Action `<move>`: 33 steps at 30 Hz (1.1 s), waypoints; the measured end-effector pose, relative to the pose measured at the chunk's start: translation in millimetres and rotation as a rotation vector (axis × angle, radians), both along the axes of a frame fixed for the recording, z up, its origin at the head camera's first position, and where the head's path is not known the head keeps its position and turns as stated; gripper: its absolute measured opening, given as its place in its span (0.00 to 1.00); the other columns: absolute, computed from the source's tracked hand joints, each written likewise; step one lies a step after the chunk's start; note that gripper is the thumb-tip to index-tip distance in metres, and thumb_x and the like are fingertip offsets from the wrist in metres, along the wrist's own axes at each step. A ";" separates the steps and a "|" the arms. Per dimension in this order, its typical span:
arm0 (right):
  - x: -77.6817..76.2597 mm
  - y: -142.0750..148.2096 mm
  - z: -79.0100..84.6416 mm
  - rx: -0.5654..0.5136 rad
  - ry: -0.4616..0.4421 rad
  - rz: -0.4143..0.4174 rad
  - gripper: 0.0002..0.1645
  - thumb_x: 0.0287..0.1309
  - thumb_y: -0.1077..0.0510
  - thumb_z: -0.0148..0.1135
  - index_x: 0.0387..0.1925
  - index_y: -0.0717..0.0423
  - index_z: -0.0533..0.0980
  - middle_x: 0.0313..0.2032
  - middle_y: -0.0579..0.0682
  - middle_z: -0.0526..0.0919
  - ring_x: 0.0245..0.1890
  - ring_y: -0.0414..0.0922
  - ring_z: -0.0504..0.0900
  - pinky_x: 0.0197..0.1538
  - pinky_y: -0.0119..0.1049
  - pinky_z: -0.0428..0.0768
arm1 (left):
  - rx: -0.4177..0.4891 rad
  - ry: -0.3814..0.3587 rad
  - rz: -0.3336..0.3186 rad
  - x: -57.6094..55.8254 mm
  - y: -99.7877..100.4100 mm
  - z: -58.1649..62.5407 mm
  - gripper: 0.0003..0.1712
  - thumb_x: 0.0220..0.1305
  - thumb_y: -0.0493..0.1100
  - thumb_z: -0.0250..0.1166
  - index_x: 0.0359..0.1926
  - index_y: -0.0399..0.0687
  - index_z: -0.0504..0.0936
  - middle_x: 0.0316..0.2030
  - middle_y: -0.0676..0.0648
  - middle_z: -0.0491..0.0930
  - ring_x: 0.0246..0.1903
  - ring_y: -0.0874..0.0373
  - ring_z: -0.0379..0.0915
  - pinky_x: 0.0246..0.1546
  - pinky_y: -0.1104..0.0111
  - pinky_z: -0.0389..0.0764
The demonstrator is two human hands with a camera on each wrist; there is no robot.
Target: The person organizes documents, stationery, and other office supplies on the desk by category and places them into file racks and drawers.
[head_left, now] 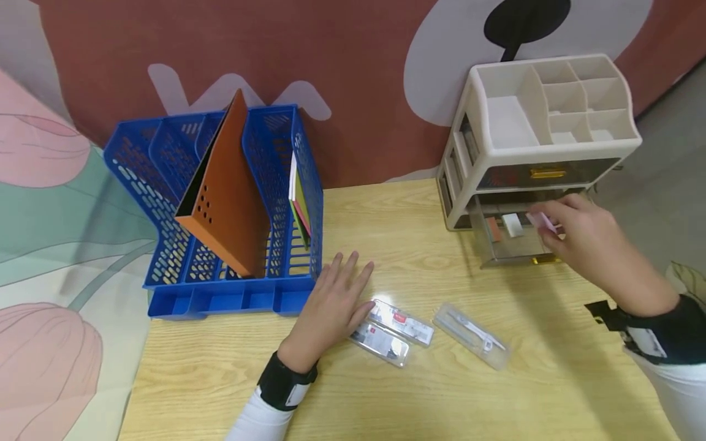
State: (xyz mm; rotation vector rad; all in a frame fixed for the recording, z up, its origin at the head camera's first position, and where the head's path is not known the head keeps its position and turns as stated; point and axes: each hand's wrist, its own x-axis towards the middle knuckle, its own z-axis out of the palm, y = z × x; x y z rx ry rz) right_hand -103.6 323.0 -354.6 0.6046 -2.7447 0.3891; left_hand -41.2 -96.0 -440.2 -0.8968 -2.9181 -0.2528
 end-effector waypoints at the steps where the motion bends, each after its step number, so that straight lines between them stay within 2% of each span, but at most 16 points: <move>1: -3.2 2.1 -0.6 0.009 -0.041 -0.020 0.20 0.45 0.73 0.74 0.44 0.66 0.83 0.33 0.66 0.81 0.34 0.60 0.80 0.29 0.58 0.81 | -0.002 0.000 -0.001 0.6 -0.3 -0.3 0.39 0.75 0.61 0.59 0.79 0.51 0.63 0.76 0.35 0.62 0.75 0.32 0.57 0.73 0.41 0.65; 7: -22.1 11.6 -5.8 0.048 -0.199 -0.053 0.16 0.52 0.70 0.71 0.45 0.67 0.82 0.32 0.63 0.84 0.35 0.59 0.83 0.37 0.61 0.81 | -0.002 -0.013 -0.004 2.6 -0.6 -2.3 0.39 0.74 0.61 0.60 0.79 0.52 0.63 0.76 0.35 0.62 0.75 0.33 0.58 0.74 0.41 0.64; 12: -33.5 16.3 -11.1 0.074 -0.317 -0.078 0.17 0.55 0.69 0.68 0.48 0.69 0.80 0.34 0.65 0.86 0.37 0.62 0.84 0.43 0.64 0.81 | -0.019 -0.023 0.001 3.8 -0.8 -3.0 0.39 0.75 0.61 0.58 0.79 0.53 0.63 0.77 0.36 0.62 0.76 0.34 0.57 0.74 0.42 0.64; 15: -39.5 18.4 -14.7 0.087 -0.358 -0.079 0.17 0.56 0.68 0.66 0.49 0.71 0.80 0.35 0.66 0.87 0.39 0.64 0.85 0.46 0.66 0.79 | -0.023 -0.028 0.005 4.5 -0.9 -2.9 0.39 0.75 0.62 0.58 0.79 0.53 0.63 0.77 0.36 0.62 0.77 0.34 0.56 0.74 0.42 0.64; 26: -50.5 23.0 -24.3 0.124 -0.406 -0.086 0.17 0.58 0.66 0.66 0.47 0.73 0.79 0.37 0.70 0.87 0.40 0.69 0.85 0.48 0.66 0.77 | 0.003 -0.040 0.006 5.9 -2.3 -4.9 0.39 0.74 0.61 0.59 0.78 0.52 0.64 0.76 0.36 0.63 0.77 0.34 0.56 0.72 0.40 0.66; 33: -46.8 21.4 -21.1 0.101 -0.412 -0.111 0.17 0.64 0.62 0.63 0.49 0.72 0.79 0.40 0.71 0.87 0.42 0.70 0.84 0.49 0.67 0.75 | -0.007 -0.037 0.011 4.8 -3.1 -7.3 0.38 0.75 0.61 0.57 0.79 0.52 0.64 0.77 0.36 0.63 0.76 0.34 0.56 0.73 0.41 0.66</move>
